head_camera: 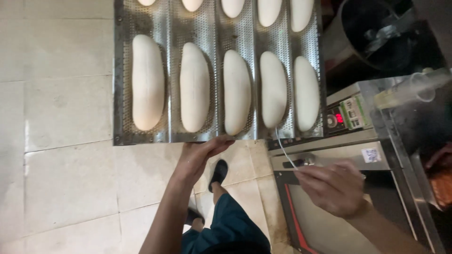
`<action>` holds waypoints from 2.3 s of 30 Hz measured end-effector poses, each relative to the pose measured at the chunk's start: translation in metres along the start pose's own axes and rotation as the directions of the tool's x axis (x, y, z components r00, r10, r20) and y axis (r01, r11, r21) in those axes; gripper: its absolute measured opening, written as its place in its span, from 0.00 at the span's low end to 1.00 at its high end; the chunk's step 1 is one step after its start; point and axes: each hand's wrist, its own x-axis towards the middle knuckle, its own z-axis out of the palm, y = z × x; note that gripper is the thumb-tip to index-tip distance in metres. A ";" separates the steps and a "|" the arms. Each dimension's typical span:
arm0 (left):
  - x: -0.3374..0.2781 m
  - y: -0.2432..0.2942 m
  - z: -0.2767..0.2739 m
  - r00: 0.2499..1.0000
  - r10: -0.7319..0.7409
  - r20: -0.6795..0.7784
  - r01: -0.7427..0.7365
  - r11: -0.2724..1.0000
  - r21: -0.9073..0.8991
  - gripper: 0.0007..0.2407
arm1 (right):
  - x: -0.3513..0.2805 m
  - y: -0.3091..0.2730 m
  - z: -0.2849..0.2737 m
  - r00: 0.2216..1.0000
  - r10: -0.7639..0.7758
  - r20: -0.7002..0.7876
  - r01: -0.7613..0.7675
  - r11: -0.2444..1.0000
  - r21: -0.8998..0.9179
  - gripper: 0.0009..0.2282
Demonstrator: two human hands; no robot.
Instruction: Slicing cucumbers on a cutting board and then scoring multiple loaves of bread dough on a rack using a blade.
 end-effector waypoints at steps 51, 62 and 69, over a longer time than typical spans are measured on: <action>0.276 0.207 0.117 0.991 0.095 -0.098 -0.118 0.957 -0.263 0.27 | 0.102 0.120 0.008 0.602 0.749 -0.278 -0.740 0.654 0.159 0.08; 0.276 0.148 0.152 0.964 0.206 0.167 -0.233 0.959 0.161 0.14 | 0.153 0.207 0.115 0.707 0.536 -0.462 -0.425 0.843 0.330 0.03; 0.261 0.044 0.125 0.970 -0.121 0.209 0.170 0.956 -0.237 0.16 | 0.202 0.184 0.148 0.697 0.462 -0.548 -0.255 0.875 0.412 0.03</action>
